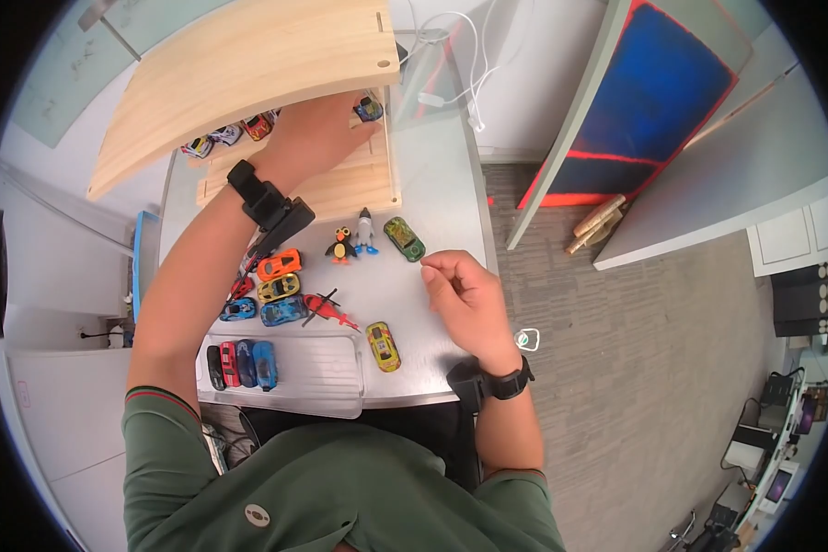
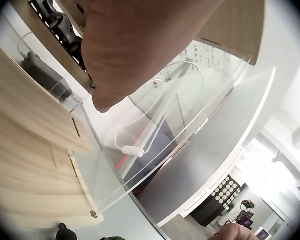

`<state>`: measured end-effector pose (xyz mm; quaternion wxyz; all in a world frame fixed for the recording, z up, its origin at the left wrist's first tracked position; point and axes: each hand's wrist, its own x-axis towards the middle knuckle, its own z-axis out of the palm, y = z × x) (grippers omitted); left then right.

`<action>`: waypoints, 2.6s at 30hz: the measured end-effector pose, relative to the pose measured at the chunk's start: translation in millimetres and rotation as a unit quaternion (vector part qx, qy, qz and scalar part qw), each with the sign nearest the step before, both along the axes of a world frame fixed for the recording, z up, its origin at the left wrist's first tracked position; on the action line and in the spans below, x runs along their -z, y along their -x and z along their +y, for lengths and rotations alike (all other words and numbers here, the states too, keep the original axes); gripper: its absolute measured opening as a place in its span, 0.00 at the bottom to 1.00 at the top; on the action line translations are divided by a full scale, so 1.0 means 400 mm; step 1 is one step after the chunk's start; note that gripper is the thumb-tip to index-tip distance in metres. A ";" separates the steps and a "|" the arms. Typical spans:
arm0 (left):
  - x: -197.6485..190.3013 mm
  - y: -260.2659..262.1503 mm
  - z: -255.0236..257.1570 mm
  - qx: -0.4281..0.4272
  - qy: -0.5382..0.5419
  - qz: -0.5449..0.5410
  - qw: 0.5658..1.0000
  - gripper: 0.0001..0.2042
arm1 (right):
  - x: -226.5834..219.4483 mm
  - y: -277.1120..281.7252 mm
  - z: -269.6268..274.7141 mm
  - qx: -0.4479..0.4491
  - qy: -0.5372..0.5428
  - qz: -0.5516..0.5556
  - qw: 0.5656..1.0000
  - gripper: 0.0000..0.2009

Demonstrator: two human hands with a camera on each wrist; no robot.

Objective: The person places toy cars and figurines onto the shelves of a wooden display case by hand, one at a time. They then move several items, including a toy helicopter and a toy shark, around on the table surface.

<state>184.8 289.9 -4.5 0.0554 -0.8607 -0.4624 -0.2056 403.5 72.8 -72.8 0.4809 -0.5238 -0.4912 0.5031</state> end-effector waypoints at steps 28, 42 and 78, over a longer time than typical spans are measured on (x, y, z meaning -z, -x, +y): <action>-0.051 0.110 -0.194 0.151 0.025 -0.120 0.981 0.18 | 0.028 -0.008 0.004 0.033 -0.010 -0.024 0.999 0.08; -0.036 0.624 -0.481 -0.064 0.231 -0.111 0.964 0.29 | 0.002 0.005 0.006 0.006 0.032 -0.064 0.997 0.07; 0.198 0.814 -0.449 -0.198 0.259 -0.396 0.858 0.27 | -0.119 0.303 0.498 0.095 -0.259 -0.501 0.820 0.20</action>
